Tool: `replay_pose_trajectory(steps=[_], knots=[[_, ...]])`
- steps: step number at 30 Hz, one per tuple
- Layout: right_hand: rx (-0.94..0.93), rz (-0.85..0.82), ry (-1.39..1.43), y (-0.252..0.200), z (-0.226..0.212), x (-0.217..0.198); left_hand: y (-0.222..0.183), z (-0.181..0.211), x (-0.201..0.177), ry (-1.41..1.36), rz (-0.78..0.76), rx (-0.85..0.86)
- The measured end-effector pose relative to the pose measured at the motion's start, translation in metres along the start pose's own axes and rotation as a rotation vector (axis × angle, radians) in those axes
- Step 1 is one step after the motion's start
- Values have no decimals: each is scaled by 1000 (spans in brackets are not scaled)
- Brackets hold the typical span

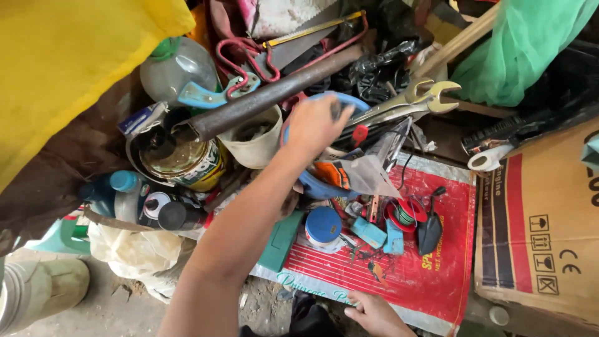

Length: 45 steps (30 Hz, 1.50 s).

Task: The person is performing maintenance on a motorcycle engine, using wrenches to work on the carburetor area and selecting tools from a storage space.

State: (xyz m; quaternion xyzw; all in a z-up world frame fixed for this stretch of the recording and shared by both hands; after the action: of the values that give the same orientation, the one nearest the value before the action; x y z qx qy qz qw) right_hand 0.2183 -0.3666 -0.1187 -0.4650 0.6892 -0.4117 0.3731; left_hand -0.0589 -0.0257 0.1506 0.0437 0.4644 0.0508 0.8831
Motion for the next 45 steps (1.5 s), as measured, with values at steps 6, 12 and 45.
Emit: replay_pose_trajectory(steps=[6, 12, 45], knots=[[41, 176, 31, -1, 11, -19, -4, 7, -121, -394, 108, -257], [60, 128, -15, -6, -18, -4, -75, -42, -202, -1256, 577, -11], [-613, -138, -532, -18, -481, 507, -845, -389, -292, -1289, 671, -216]])
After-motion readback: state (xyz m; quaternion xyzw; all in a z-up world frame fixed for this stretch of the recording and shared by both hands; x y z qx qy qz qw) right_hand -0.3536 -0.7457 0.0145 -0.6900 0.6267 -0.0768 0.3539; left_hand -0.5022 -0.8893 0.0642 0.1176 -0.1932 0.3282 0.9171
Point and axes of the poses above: each hand's wrist, its own y-axis towards the middle knuckle, its own x-axis out of the palm, z = x × y, the point moved 9 cm from there along y, towards the middle knuckle, and after that the axes turned 1 degree about -z, right-handed, at the moved point
